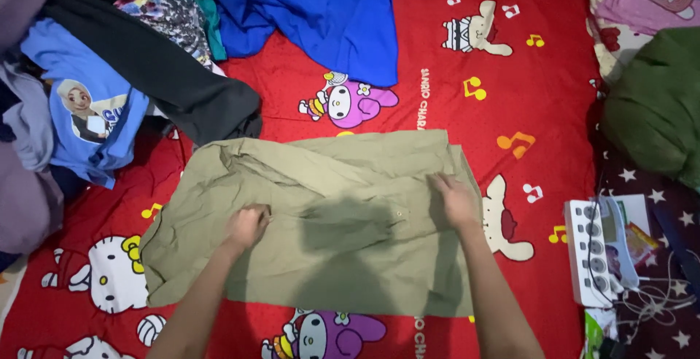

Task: Folding shirts on a bed.

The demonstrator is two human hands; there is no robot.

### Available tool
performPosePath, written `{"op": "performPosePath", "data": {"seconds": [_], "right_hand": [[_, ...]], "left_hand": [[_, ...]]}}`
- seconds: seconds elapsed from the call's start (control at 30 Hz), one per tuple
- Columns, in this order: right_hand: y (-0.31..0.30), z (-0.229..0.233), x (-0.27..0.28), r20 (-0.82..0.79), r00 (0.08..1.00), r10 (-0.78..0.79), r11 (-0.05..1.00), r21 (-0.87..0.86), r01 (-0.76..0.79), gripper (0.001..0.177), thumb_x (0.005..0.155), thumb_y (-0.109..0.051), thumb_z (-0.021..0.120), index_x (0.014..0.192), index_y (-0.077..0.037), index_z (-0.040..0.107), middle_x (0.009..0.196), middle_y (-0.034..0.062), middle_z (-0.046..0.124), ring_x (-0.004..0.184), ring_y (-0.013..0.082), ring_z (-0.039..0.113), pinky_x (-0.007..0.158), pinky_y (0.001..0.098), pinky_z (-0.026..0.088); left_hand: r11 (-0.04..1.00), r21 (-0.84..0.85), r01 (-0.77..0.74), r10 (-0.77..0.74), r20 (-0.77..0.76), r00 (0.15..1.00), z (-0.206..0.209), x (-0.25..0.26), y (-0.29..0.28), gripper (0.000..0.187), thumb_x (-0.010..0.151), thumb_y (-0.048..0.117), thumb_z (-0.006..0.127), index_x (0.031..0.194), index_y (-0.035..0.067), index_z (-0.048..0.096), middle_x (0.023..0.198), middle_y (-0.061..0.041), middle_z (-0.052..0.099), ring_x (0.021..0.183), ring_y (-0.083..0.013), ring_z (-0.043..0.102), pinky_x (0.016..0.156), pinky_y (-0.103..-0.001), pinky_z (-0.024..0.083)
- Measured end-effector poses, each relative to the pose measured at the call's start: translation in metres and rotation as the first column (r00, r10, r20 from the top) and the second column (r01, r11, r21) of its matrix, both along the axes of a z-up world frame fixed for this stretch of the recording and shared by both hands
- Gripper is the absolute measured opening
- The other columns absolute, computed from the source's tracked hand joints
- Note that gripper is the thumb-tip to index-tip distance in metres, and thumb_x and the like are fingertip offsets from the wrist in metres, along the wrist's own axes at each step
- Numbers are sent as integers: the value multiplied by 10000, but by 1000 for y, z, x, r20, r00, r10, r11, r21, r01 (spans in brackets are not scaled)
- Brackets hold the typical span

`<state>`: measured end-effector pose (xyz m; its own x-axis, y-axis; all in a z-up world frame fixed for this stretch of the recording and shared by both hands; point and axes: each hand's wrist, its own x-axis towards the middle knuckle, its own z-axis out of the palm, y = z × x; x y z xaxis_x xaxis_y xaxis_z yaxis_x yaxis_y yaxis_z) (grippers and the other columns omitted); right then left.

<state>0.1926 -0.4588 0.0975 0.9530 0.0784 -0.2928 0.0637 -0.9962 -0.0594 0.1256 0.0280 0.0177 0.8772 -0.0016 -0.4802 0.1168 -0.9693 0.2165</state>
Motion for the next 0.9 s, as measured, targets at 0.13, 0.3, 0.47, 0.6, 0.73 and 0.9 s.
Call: {"op": "performPosePath", "data": {"seconds": [0.13,0.3,0.47,0.6,0.73,0.9], "right_hand": [[32,-24,29,-152,971,185,977,-83,-199,621,1023,-88,569,1588,-212,343,1629,7,376,1551,207,283,1286,506,229],[26,-91,55,-119,945,306,842,-429,-326,476,1035,-251,595,1487,-235,445,1495,-30,494,1464,136,402,1238,443,319],[59,-31,37,7,999,-53,972,-229,53,492,1071,-275,538,1531,-165,402,1534,72,481,1489,205,408,1243,438,321],[65,-44,4,60,988,-144,985,-89,149,492,1127,-464,381,1425,-110,547,1435,99,575,1366,223,553,1150,408,431],[72,-59,-30,-455,802,-387,731,378,567,783,986,-489,652,1547,-13,385,1534,240,478,1461,374,447,1193,558,381],[54,-129,-54,-261,861,-437,538,691,483,421,873,-343,772,899,26,572,752,101,653,649,193,592,641,338,517]], "left_hand": [[980,-166,-107,93,-88,992,21,10,3,216,1037,263,573,1071,84,689,991,-99,749,994,-255,725,944,-416,542],[989,-114,-89,58,-254,965,35,13,6,327,956,294,716,1226,113,689,1238,-90,741,1227,-264,686,1068,-431,513],[996,-80,-47,28,-227,974,8,9,24,364,974,301,700,1289,137,617,1362,-70,674,1364,-233,593,1190,-456,409],[973,-186,-134,100,-183,978,45,-13,20,432,968,325,707,1329,128,576,1378,-96,630,1380,-263,561,1181,-481,421],[1000,-19,-13,12,-49,999,94,-62,15,614,1002,460,626,1480,119,448,1499,-140,488,1447,-277,443,1209,-474,370],[855,235,463,-511,220,831,-43,-142,66,820,919,599,522,1563,151,283,1651,-85,275,1480,-319,291,1165,-489,286]]}}
